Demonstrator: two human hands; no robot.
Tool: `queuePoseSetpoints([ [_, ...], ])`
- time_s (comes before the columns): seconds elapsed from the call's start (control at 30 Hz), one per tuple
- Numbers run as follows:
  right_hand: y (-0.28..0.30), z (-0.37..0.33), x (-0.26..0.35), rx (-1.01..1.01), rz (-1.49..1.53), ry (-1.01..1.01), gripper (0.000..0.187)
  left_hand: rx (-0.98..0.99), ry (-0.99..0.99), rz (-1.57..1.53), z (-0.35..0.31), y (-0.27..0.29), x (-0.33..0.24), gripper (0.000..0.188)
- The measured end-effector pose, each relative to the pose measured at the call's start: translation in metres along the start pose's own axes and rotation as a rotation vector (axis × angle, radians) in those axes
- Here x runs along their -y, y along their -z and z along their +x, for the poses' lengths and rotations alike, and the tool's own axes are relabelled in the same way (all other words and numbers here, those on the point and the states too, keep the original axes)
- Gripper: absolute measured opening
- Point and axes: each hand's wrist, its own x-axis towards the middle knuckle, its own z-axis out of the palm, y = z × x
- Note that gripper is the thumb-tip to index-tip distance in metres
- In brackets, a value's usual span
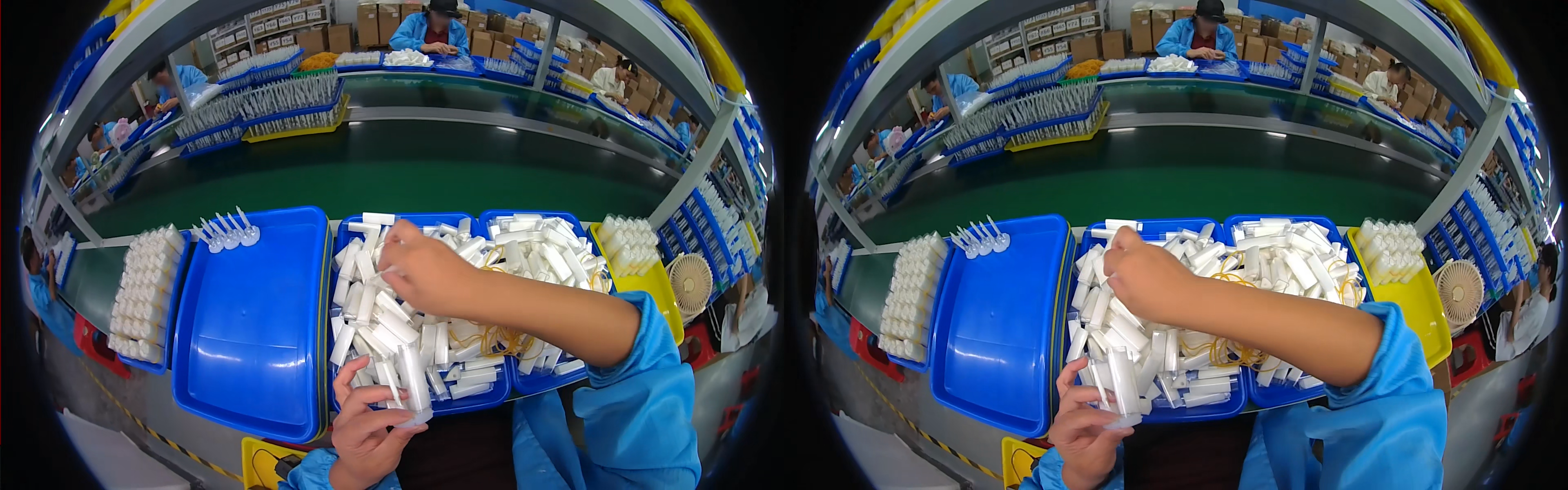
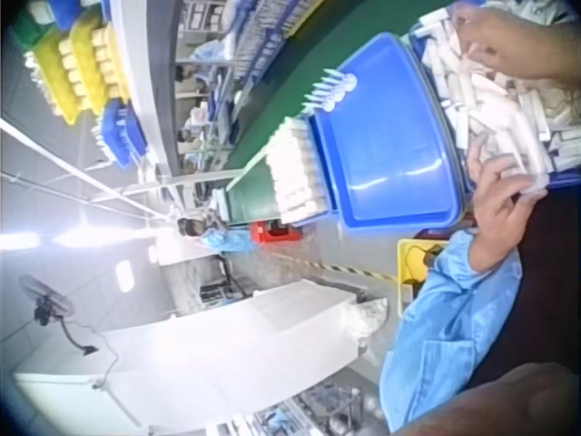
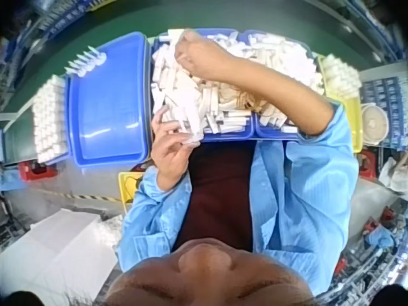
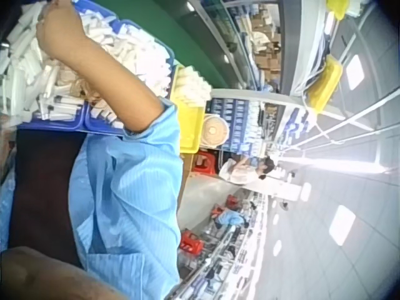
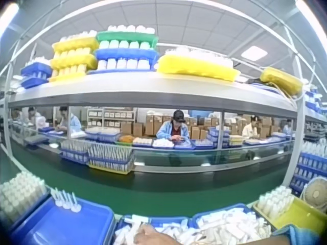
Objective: Assembling small plastic sprayer components and bundling them with rubber bands.
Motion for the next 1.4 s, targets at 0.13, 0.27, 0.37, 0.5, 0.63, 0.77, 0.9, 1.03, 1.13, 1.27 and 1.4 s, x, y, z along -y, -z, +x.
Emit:
queuePoseSetpoints([
  [0.13,0.035,-0.023,0.012,0.095,0.698,-0.224,0.030,0.038,0.023,-0.019,0.002,-0.006,-0.001,0.018],
  [0.27,0.046,-0.047,0.021,0.212,1.161,-0.472,0.040,0.187,-0.056,0.023,0.005,-0.004,0.006,0.018],
  [0.37,0.047,-0.058,0.026,0.208,1.285,-0.507,0.043,0.227,0.010,0.041,0.005,-0.008,0.003,0.017],
  [0.5,0.050,-0.068,0.024,0.210,1.292,-0.503,0.043,0.273,0.004,0.031,0.008,-0.012,0.002,0.017],
  [0.63,0.068,-0.074,0.021,0.259,0.753,-0.347,0.042,0.319,0.003,0.064,0.014,-0.016,-0.004,0.016],
  [0.77,0.084,-0.083,0.024,0.211,0.621,-0.090,0.040,0.418,-0.026,0.172,0.014,-0.018,-0.011,0.017],
  [0.9,0.088,-0.091,0.019,0.287,0.740,-0.245,0.038,0.281,-0.191,0.183,0.021,-0.029,-0.024,0.020],
  [1.03,0.086,-0.105,0.017,0.265,0.751,-0.244,0.037,0.311,-0.204,0.175,0.014,-0.029,-0.022,0.019],
  [1.13,0.085,-0.114,0.021,0.214,0.714,-0.227,0.036,0.320,-0.218,0.233,0.011,-0.031,-0.020,0.017],
  [1.27,0.086,-0.118,0.025,0.178,0.677,-0.167,0.035,0.332,-0.234,0.235,0.009,-0.030,-0.020,0.014],
  [1.4,0.077,-0.130,0.028,0.194,0.780,-0.166,0.035,0.241,-0.324,0.154,0.007,-0.033,-0.011,0.043],
])
